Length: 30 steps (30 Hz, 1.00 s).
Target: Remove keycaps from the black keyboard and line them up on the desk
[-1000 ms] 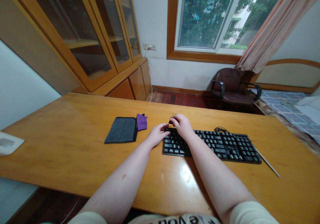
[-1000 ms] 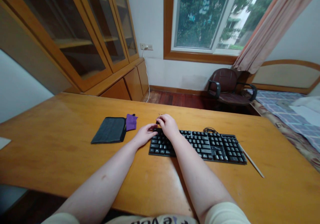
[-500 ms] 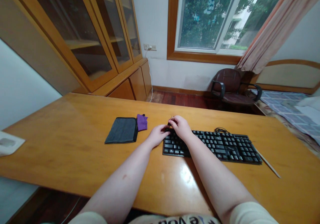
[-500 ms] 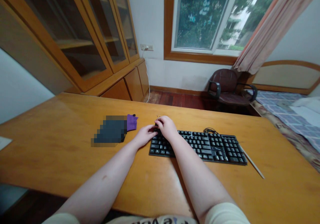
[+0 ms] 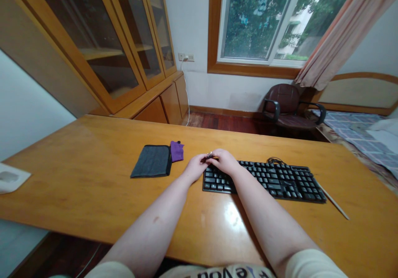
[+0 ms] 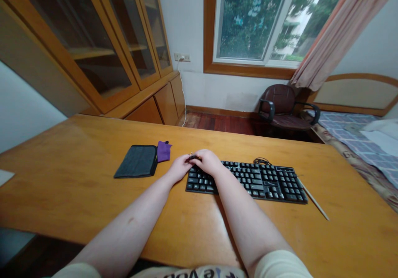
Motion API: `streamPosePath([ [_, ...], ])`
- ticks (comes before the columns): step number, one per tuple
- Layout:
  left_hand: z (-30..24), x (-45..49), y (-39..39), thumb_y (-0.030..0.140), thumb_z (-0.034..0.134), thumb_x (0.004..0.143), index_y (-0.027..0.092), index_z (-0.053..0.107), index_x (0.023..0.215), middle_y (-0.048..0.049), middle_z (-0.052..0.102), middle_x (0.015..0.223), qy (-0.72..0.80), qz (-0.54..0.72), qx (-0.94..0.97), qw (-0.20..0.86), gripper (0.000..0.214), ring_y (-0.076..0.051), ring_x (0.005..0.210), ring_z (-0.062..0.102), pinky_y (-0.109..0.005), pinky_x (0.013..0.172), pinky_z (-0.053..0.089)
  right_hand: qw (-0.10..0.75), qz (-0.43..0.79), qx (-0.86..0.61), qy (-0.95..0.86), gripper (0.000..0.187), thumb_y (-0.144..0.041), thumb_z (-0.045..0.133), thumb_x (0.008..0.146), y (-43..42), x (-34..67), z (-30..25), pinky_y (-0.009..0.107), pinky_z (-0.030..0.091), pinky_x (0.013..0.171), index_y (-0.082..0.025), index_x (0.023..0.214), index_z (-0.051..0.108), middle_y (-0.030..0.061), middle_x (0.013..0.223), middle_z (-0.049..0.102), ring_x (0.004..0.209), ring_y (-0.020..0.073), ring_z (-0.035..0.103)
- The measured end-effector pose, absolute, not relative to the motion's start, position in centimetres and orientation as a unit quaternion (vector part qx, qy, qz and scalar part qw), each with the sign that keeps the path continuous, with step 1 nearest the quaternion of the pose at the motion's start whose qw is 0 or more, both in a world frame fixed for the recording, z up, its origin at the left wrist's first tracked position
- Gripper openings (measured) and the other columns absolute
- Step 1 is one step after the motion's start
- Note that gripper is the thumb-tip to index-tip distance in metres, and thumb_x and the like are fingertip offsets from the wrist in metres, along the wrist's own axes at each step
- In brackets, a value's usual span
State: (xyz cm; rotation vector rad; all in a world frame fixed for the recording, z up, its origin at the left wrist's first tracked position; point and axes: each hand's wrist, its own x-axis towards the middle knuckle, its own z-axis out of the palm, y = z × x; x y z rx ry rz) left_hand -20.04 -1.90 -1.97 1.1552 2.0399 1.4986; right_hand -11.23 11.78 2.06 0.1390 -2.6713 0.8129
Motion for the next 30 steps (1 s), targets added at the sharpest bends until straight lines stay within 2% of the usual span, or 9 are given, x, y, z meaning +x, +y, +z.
streamPosePath([
  [9,-1.06,-19.38,-1.89,0.027,0.055,0.077,0.017,0.067,0.092,-0.0035,0.070,0.086,0.758,0.501,0.388,0.154,0.022,-0.020,0.080,0.062,-0.030,0.074,0.049,0.184,0.249,-0.035,-0.950,0.018,-0.030,0.052,0.085,11.34,-11.56,1.45,0.024,0.040,0.065,-0.019,0.081,0.065,0.0035,0.075,0.064,0.071,0.0150,0.057],
  [17,-1.02,-19.36,-1.87,0.023,0.054,0.077,0.017,0.067,0.094,-0.0039,0.070,0.091,0.754,0.509,0.380,0.165,0.022,-0.020,0.085,0.063,-0.030,0.079,0.048,0.187,0.263,-0.062,-0.944,0.020,-0.031,0.052,0.085,11.42,-11.49,1.41,0.023,0.039,0.062,-0.019,0.075,0.065,0.0023,0.070,0.064,0.067,0.0143,0.056],
  [30,-1.16,-19.10,-1.69,0.020,0.054,0.078,0.017,0.065,0.100,-0.0046,0.068,0.099,0.741,0.546,0.348,0.177,0.024,-0.019,0.092,0.062,-0.033,0.087,0.047,0.207,0.419,-0.111,-0.877,0.019,-0.030,0.055,0.080,11.78,-11.62,1.27,0.024,0.044,0.063,-0.019,0.073,0.068,0.0008,0.069,0.067,0.067,0.0140,0.060],
])
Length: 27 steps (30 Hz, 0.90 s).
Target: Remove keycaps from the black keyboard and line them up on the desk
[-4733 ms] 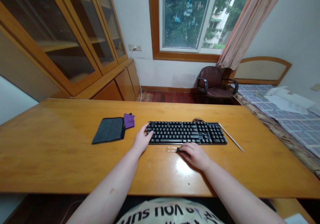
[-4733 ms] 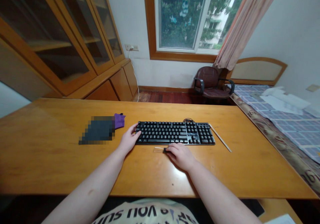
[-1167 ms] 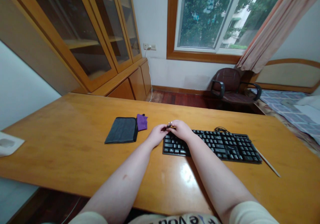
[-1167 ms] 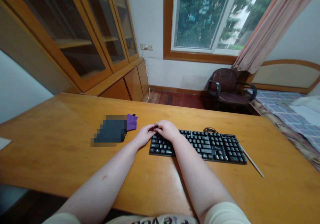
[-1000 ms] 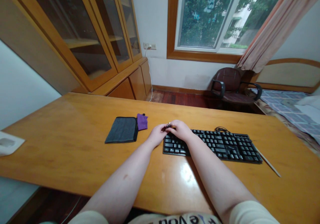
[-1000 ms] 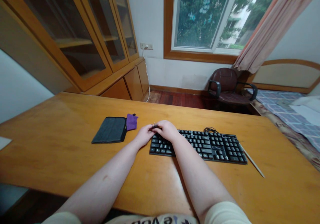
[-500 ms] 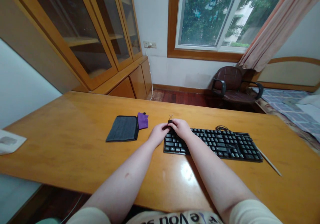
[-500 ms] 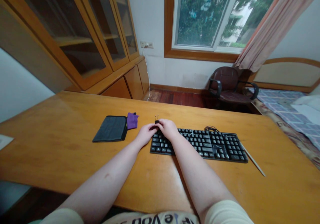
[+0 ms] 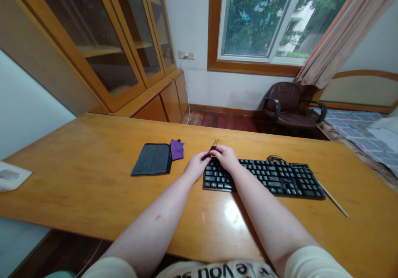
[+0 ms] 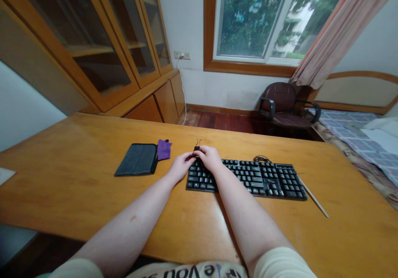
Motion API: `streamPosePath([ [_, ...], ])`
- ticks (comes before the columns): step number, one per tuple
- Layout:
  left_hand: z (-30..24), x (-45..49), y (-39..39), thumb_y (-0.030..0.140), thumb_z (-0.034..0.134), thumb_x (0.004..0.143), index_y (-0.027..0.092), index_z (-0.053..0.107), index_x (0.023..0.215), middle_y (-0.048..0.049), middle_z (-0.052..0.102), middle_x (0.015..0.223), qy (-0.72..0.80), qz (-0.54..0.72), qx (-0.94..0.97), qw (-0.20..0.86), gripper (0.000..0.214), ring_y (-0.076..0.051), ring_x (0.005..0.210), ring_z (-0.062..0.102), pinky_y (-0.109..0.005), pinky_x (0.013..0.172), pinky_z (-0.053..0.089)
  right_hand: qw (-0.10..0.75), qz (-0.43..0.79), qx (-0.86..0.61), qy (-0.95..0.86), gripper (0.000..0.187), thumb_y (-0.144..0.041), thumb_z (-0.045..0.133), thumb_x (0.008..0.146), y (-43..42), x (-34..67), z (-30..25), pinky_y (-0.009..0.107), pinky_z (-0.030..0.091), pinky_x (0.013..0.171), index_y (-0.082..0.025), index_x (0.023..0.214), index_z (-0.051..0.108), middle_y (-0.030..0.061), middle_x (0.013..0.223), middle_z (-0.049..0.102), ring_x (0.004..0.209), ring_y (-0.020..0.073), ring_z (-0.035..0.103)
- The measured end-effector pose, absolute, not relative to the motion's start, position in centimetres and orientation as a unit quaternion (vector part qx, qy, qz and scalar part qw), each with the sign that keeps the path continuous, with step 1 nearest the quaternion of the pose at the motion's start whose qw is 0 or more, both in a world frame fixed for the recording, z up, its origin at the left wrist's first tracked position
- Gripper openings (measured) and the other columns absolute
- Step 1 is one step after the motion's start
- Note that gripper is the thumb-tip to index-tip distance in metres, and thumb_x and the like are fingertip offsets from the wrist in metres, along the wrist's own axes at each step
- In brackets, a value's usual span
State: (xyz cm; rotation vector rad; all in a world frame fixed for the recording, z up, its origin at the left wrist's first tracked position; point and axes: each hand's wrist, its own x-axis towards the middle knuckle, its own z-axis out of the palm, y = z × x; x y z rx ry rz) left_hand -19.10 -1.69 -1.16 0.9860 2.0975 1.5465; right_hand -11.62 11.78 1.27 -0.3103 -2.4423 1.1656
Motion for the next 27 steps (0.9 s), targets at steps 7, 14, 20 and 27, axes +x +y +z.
streamPosePath([
  [7,-1.62,-19.59,-1.80,0.020,0.058,0.076,0.018,0.063,0.103,-0.0054,0.066,0.104,0.721,0.578,0.356,0.138,0.027,-0.018,0.096,0.061,-0.034,0.091,0.045,0.232,0.525,-0.085,-0.814,0.018,-0.029,0.055,0.078,11.97,-11.95,0.66,0.029,0.048,0.072,-0.017,0.080,0.068,0.0036,0.079,0.069,0.074,0.0166,0.063],
  [14,-1.13,-19.58,-2.00,0.022,0.056,0.078,0.017,0.063,0.102,-0.0065,0.067,0.104,0.724,0.592,0.331,0.126,0.026,-0.019,0.098,0.060,-0.036,0.093,0.044,0.207,0.487,-0.064,-0.846,0.022,-0.025,0.047,0.084,12.05,-11.80,0.99,0.029,0.047,0.078,-0.018,0.085,0.068,0.0051,0.089,0.068,0.082,0.0160,0.062],
  [20,-1.49,-19.88,-2.10,0.022,0.062,0.073,0.017,0.066,0.098,-0.0056,0.069,0.099,0.728,0.601,0.306,0.127,0.025,-0.019,0.092,0.063,-0.034,0.089,0.047,0.184,0.489,-0.045,-0.852,0.021,-0.022,0.046,0.086,11.84,-11.71,1.26,0.029,0.049,0.077,-0.018,0.089,0.067,0.0050,0.090,0.067,0.083,0.0155,0.062],
  [27,-1.43,-19.59,-2.24,0.026,0.067,0.070,0.017,0.067,0.093,-0.0056,0.070,0.092,0.730,0.611,0.282,0.118,0.025,-0.018,0.084,0.065,-0.033,0.083,0.050,0.159,0.557,-0.037,-0.814,0.022,-0.026,0.046,0.085,11.65,-11.73,1.20,0.028,0.053,0.070,-0.017,0.089,0.066,0.0052,0.089,0.066,0.081,0.0154,0.062],
])
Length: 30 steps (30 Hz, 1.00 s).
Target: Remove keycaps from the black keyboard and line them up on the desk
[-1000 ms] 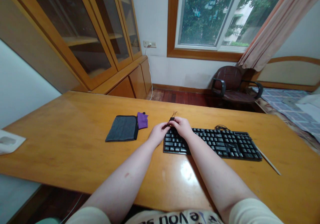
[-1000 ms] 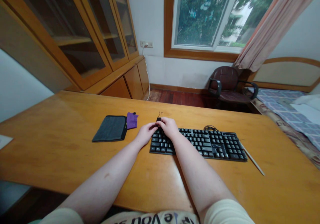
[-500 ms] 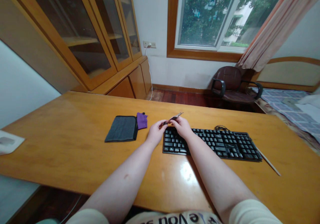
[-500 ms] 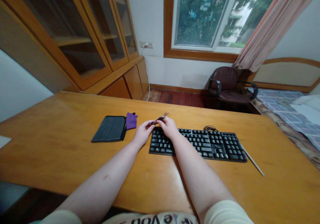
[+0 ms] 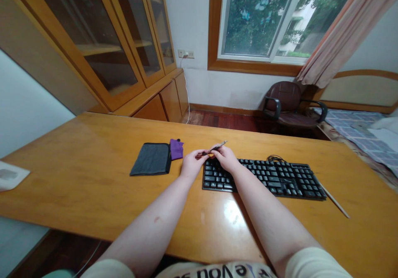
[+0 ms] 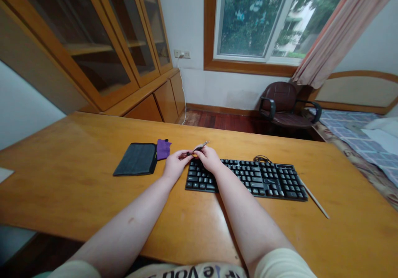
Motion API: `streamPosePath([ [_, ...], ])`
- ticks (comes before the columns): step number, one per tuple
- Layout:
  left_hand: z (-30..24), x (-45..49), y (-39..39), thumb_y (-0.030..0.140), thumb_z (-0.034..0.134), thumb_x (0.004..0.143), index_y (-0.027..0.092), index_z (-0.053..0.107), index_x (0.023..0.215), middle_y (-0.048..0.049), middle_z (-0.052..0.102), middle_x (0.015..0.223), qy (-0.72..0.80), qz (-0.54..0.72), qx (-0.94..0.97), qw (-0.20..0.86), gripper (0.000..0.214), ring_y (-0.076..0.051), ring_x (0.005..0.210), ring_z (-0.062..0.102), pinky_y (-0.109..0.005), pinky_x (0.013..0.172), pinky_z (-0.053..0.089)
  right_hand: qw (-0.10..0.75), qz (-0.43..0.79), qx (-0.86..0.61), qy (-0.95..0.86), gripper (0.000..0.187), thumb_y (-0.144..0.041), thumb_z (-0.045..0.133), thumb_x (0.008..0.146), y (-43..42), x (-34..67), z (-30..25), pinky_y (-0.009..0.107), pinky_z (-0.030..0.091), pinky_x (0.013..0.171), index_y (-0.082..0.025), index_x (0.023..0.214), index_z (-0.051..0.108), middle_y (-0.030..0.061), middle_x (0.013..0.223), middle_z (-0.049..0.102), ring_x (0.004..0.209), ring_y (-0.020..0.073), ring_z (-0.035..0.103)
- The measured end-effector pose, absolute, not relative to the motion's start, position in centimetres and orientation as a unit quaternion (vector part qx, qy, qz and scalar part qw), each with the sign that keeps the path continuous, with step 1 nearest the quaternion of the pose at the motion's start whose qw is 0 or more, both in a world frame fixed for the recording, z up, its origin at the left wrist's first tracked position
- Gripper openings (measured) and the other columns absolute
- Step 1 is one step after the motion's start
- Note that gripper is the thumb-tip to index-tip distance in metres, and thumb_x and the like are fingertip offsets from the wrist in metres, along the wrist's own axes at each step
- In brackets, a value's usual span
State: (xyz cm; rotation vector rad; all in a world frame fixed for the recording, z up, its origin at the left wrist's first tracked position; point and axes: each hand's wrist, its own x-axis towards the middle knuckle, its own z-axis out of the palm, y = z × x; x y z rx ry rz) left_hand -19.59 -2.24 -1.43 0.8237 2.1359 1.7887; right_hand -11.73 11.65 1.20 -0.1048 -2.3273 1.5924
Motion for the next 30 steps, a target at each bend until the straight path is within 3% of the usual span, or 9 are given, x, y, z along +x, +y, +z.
streamPosePath([
  [7,-1.0,-19.7,-2.1,0.031,0.072,0.064,0.014,0.068,0.089,-0.0078,0.070,0.089,0.716,0.638,0.243,0.146,0.030,-0.020,0.083,0.065,-0.035,0.083,0.050,0.186,0.560,-0.024,-0.807,0.021,-0.024,0.047,0.084,11.6,-11.6,1.3,0.028,0.052,0.074,-0.016,0.088,0.066,0.0058,0.089,0.066,0.085,0.0163,0.062],
  [12,-1.2,-19.9,-1.8,0.037,0.068,0.068,0.013,0.066,0.085,-0.0072,0.069,0.089,0.605,0.740,0.153,0.252,0.029,-0.018,0.080,0.064,-0.036,0.082,0.050,0.215,0.520,-0.026,-0.826,0.019,-0.022,0.047,0.084,11.8,-11.6,0.9,0.031,0.050,0.077,-0.018,0.088,0.065,0.0046,0.086,0.066,0.081,0.0160,0.062],
  [16,-1.1,-19.9,-1.8,0.023,0.073,0.065,0.013,0.064,0.082,-0.0052,0.068,0.083,0.501,0.792,0.066,0.342,0.021,-0.014,0.075,0.064,-0.031,0.079,0.052,0.248,0.452,0.038,-0.856,0.020,-0.017,0.048,0.083,11.8,-11.4,1.2,0.033,0.047,0.083,-0.020,0.090,0.067,0.0045,0.088,0.068,0.087,0.0168,0.061],
  [23,-0.7,-20.0,-2.1,0.010,0.064,0.072,0.009,0.067,0.081,-0.0085,0.068,0.083,0.431,0.806,0.045,0.402,0.010,-0.013,0.078,0.064,-0.024,0.078,0.051,0.242,0.419,0.088,-0.871,0.019,-0.018,0.049,0.084,11.8,-11.1,1.6,0.032,0.047,0.085,-0.021,0.089,0.067,0.0042,0.091,0.069,0.089,0.0165,0.062],
  [30,-0.4,-19.8,-2.1,0.008,0.073,0.062,0.014,0.068,0.094,-0.0063,0.068,0.096,0.481,0.767,0.114,0.409,0.033,-0.013,0.085,0.063,-0.027,0.088,0.048,0.245,0.486,-0.065,-0.836,0.020,-0.024,0.048,0.084,12.2,-11.5,1.0,0.030,0.050,0.073,-0.018,0.085,0.067,0.0055,0.084,0.069,0.078,0.0175,0.064],
])
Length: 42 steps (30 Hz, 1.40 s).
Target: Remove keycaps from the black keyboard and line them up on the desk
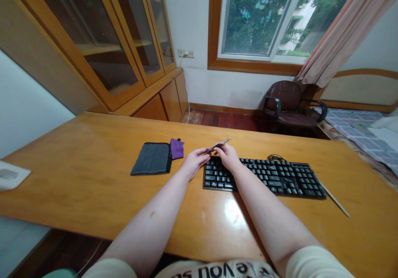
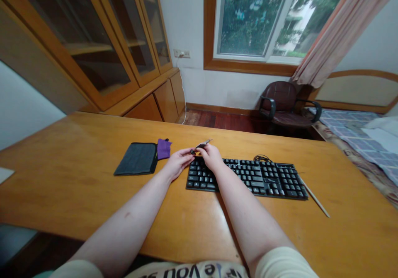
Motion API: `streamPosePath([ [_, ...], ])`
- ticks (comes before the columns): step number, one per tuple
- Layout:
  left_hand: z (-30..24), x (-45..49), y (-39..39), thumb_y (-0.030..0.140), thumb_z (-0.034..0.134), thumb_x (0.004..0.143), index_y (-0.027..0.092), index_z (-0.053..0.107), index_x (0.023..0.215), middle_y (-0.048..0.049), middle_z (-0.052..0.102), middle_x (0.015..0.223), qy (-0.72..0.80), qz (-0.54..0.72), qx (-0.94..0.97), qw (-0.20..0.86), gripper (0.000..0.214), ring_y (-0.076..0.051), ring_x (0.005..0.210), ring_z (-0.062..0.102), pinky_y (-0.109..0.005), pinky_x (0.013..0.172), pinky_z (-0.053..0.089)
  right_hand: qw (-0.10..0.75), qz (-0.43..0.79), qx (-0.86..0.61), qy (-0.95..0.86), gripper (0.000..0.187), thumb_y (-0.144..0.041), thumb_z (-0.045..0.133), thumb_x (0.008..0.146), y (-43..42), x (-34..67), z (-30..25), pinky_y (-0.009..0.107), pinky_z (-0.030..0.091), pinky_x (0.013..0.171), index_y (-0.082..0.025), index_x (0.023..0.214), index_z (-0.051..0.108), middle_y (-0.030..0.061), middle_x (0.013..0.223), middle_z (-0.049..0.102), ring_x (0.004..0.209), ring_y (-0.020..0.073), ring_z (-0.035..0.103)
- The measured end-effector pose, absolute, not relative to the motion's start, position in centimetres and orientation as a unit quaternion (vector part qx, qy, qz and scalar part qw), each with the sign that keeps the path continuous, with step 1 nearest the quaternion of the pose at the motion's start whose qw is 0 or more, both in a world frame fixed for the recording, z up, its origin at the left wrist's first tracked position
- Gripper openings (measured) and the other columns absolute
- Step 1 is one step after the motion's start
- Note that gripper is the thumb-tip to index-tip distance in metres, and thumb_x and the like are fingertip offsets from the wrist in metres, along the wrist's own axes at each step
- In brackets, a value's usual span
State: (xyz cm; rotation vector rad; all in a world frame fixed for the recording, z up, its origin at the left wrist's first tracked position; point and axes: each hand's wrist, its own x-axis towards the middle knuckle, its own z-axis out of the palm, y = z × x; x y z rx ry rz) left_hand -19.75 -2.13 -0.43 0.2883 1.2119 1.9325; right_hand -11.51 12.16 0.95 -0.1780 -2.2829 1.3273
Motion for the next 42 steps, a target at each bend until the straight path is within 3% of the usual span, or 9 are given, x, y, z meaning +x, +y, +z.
streamPosePath([
  [5,-1.1,-19.6,-1.8,0.020,0.076,0.060,0.014,0.068,0.095,-0.0063,0.070,0.086,0.552,0.747,0.148,0.338,0.036,-0.015,0.077,0.065,-0.034,0.087,0.048,0.236,0.496,-0.062,-0.833,0.021,-0.026,0.049,0.084,12.1,-11.6,0.8,0.030,0.050,0.073,-0.019,0.084,0.069,0.0060,0.088,0.069,0.080,0.0178,0.064],
  [13,-0.7,-19.4,-1.8,0.023,0.074,0.060,0.014,0.069,0.092,-0.0091,0.069,0.094,0.624,0.725,0.203,0.210,0.034,-0.020,0.088,0.063,-0.038,0.090,0.046,0.221,0.504,-0.015,-0.835,0.019,-0.024,0.052,0.082,11.9,-11.6,0.9,0.030,0.050,0.074,-0.019,0.089,0.069,0.0055,0.087,0.069,0.082,0.0182,0.063],
  [23,-0.8,-20.0,-1.9,0.030,0.078,0.057,0.014,0.065,0.075,-0.0040,0.067,0.080,0.507,0.785,0.075,0.348,0.027,-0.014,0.075,0.061,-0.032,0.081,0.049,0.267,0.451,0.048,-0.850,0.018,-0.018,0.052,0.082,11.8,-11.3,1.3,0.031,0.048,0.079,-0.020,0.088,0.069,0.0043,0.085,0.069,0.083,0.0160,0.063],
  [30,-0.5,-20.0,-1.9,0.028,0.080,0.051,0.015,0.061,0.077,0.0007,0.064,0.076,0.497,0.802,0.059,0.326,0.034,-0.010,0.072,0.059,-0.024,0.076,0.046,0.272,0.432,0.080,-0.856,0.018,-0.020,0.052,0.082,11.8,-11.2,1.2,0.031,0.048,0.081,-0.021,0.090,0.069,0.0045,0.087,0.069,0.083,0.0156,0.063],
  [42,-0.6,-20.2,-2.3,0.016,0.075,0.056,0.017,0.043,0.068,0.0037,0.058,0.067,0.450,0.802,0.064,0.388,0.034,-0.008,0.066,0.059,-0.020,0.069,0.046,0.240,0.436,0.078,-0.864,0.018,-0.021,0.051,0.083,11.7,-10.9,1.8,0.032,0.048,0.081,-0.022,0.087,0.069,0.0035,0.085,0.070,0.082,0.0160,0.064],
])
